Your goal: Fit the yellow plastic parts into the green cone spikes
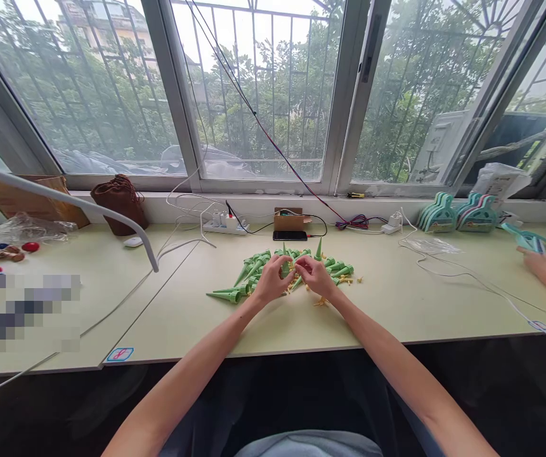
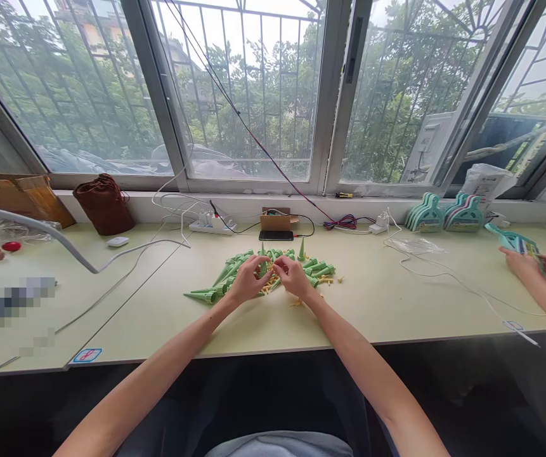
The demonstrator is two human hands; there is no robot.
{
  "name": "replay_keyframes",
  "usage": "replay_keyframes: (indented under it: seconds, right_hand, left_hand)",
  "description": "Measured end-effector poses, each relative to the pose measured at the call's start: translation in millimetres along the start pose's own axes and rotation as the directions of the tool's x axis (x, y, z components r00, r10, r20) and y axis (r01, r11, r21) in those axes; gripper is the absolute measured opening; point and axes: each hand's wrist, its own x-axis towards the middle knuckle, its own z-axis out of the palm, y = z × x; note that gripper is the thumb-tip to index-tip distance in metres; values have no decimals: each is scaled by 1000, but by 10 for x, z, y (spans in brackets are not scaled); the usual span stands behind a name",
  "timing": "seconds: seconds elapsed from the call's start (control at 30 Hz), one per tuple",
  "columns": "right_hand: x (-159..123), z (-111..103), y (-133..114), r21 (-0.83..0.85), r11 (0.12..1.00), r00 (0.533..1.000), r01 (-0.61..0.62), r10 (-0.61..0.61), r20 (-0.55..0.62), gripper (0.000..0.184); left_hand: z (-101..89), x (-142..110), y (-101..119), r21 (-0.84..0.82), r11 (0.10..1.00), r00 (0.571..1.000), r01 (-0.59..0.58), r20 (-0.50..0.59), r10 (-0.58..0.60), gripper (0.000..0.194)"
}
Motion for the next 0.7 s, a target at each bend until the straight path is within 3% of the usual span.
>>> replay_keyframes:
  seconds: [0.53,0.7]
  right_hand:
    - [-5,-12,-55,-81,996,1000,-31,31,-4,38]
    - [-2,-11,-57,-53,998,1000,-23,23,-6,33]
  left_hand:
    - [4,-5,-1,4,1000,1000,-19,6,19,23]
    - [-2,-3,11,3,1000,1000,-19,0,19,23]
